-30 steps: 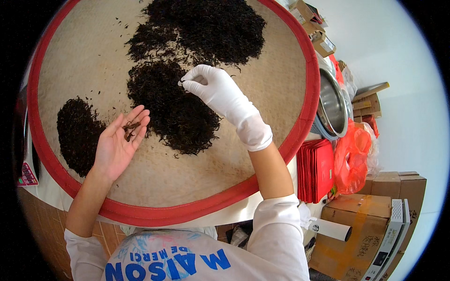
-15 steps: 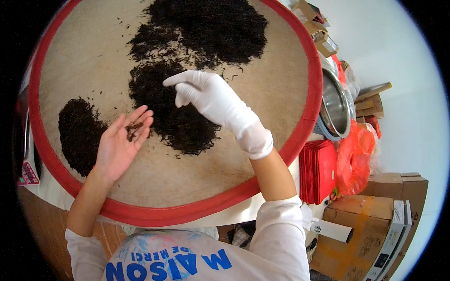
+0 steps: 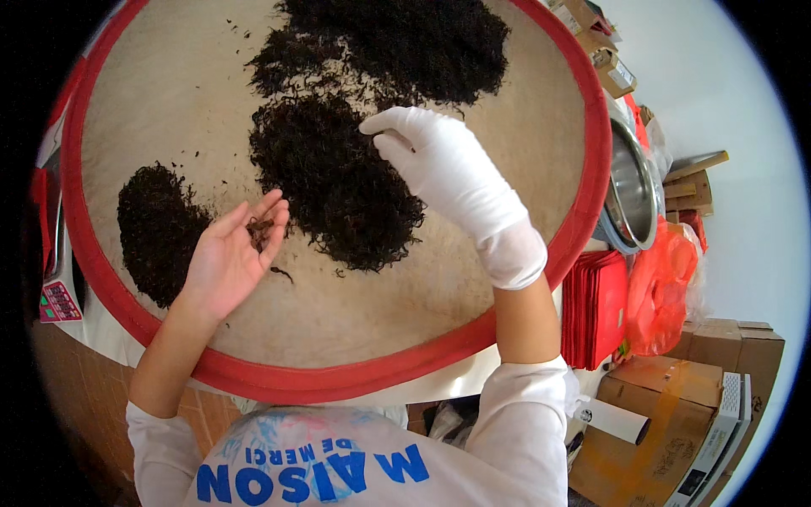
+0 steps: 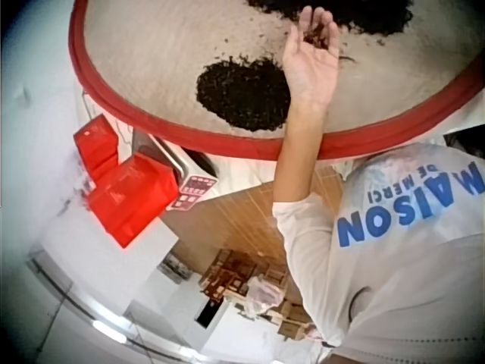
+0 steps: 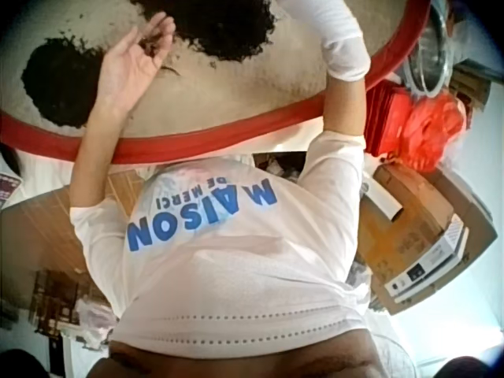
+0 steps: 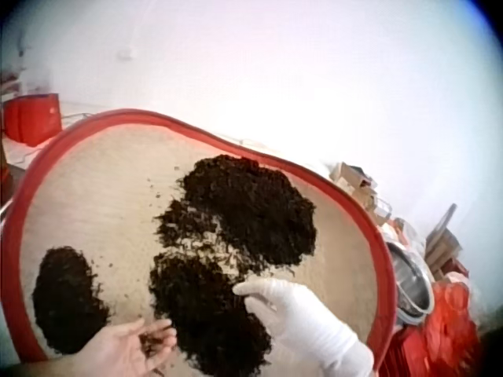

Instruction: The person scoops dried tea leaves from a large red-rimmed tray into red packaging bags. They place the filled bags onto a digital scale to weigh them, then set the completed packages aside. The person also manually inspects the tea leaves by picking them up and examining them closely.

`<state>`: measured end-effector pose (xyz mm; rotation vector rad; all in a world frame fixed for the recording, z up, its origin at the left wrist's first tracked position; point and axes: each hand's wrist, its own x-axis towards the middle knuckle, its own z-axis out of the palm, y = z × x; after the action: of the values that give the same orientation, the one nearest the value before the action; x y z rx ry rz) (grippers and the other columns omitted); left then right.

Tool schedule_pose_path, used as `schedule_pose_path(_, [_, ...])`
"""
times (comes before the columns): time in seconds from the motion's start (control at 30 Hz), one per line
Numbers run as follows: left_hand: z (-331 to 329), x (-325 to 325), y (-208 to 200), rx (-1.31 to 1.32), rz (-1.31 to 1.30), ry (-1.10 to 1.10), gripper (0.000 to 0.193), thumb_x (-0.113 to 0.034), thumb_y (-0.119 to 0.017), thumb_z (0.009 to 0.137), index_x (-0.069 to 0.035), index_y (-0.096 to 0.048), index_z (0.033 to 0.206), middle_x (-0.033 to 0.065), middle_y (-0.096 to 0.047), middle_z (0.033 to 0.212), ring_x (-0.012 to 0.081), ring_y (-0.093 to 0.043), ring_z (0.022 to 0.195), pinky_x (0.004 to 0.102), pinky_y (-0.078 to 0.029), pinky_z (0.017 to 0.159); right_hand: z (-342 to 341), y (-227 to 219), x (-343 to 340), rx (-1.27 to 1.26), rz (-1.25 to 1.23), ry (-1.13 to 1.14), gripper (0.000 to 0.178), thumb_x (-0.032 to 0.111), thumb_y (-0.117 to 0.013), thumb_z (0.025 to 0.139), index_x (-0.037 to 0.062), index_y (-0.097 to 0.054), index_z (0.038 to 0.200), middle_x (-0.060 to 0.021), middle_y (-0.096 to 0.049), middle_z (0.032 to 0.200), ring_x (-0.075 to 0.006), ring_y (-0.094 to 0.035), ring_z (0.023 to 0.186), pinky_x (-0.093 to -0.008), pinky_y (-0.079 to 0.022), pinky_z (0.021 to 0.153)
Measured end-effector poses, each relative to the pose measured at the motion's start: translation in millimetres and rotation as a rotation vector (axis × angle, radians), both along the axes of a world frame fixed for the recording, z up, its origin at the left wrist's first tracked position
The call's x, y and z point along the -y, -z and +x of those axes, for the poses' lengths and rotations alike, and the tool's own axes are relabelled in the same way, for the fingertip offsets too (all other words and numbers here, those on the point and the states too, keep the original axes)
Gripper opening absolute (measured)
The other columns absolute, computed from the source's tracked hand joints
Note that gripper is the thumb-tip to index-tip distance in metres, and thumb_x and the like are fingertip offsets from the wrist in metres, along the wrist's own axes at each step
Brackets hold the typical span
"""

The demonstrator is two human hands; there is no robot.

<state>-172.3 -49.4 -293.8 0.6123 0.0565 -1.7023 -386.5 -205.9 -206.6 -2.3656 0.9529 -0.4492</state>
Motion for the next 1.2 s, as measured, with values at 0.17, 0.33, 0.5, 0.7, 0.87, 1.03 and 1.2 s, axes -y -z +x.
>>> schedule_pose_path(0.17, [17.1, 1.6, 3.3, 0.031, -0.016, -0.149, 0.030, -0.015, -0.040, 0.102, 0.005, -0.050, 0.122, 0.0112, -0.055, 0.111, 0.0202, -0.057, 0.106, 0.0312, -0.051, 0.095, 16.1, 23.1, -23.3, 0.078, -0.041, -0.232, 0.014, 0.020, -0.065, 0.085, 0.0070, -0.068, 0.090, -0.0126, -0.065, 0.079, -0.0269, -0.065, 0.072, -0.0368, -0.052, 0.067])
schedule_pose_path(0.33, [29.0, 1.3, 1.9, -0.024, -0.075, -0.229, 0.027, -0.013, -0.041, 0.101, 0.005, -0.051, 0.119, 0.0114, -0.055, 0.110, 0.0202, -0.057, 0.106, 0.0312, -0.050, 0.095, 47.8, 65.5, -89.9, -0.345, -0.657, -0.445, 0.026, 0.035, -0.070, 0.074, 0.0121, -0.057, 0.072, -0.0053, -0.049, 0.069, -0.0219, -0.052, 0.069, -0.0358, -0.040, 0.059])
schedule_pose_path(0.5, [33.9, 0.3, 3.3, 0.017, -0.065, -0.262, 0.026, -0.011, -0.043, 0.100, 0.005, -0.052, 0.119, 0.0107, -0.056, 0.110, 0.0204, -0.057, 0.105, 0.0312, -0.049, 0.095, 50.9, 96.9, -110.6, -0.450, -0.816, -0.442, 0.020, 0.027, -0.064, 0.076, 0.0129, -0.053, 0.068, -0.0045, -0.047, 0.066, -0.0203, -0.048, 0.063, -0.0344, -0.037, 0.055])
schedule_pose_path(0.7, [22.3, -4.8, 0.6, 0.173, 0.057, -0.122, 0.029, -0.017, -0.042, 0.100, 0.002, -0.054, 0.118, 0.0102, -0.059, 0.110, 0.0211, -0.057, 0.105, 0.0340, -0.046, 0.095, 58.1, 62.0, -95.1, -0.036, -0.449, -0.327, 0.019, 0.020, -0.069, 0.075, 0.0099, -0.054, 0.069, -0.0066, -0.050, 0.068, -0.0261, -0.053, 0.067, -0.0379, -0.041, 0.059])
schedule_pose_path(0.87, [-2.1, -3.1, -4.8, 0.033, 0.031, 0.102, 0.033, -0.022, -0.040, 0.101, 0.002, -0.054, 0.119, 0.0092, -0.061, 0.109, 0.0211, -0.057, 0.104, 0.0395, -0.045, 0.096, 59.0, 41.3, -79.9, 0.037, -0.440, -0.275, 0.014, 0.023, -0.072, 0.075, 0.0138, -0.065, 0.084, -0.0044, -0.056, 0.073, -0.0250, -0.056, 0.072, -0.0367, -0.045, 0.064])
schedule_pose_path(1.03, [-1.3, -4.6, -1.9, 0.020, 0.078, 0.023, 0.033, -0.019, -0.045, 0.100, 0.006, -0.051, 0.121, 0.0147, -0.057, 0.113, 0.0247, -0.056, 0.106, 0.0348, -0.048, 0.097, 34.4, 13.1, -36.4, 0.123, -0.471, -0.234, 0.018, 0.015, -0.073, 0.077, 0.0109, -0.067, 0.093, -0.0060, -0.063, 0.078, -0.0261, -0.062, 0.078, -0.0367, -0.049, 0.070])
schedule_pose_path(1.2, [9.8, -4.6, 6.7, 0.077, 0.083, -0.031, 0.031, -0.018, -0.044, 0.100, 0.004, -0.051, 0.121, 0.0123, -0.055, 0.114, 0.0218, -0.056, 0.106, 0.0330, -0.049, 0.095, -7.4, 2.1, -9.4, -0.316, -0.187, -0.264, 0.073, 0.029, -0.081, 0.072, 0.0090, -0.050, 0.136, -0.0212, -0.057, 0.124, -0.0375, -0.055, 0.112, -0.0404, -0.046, 0.095])
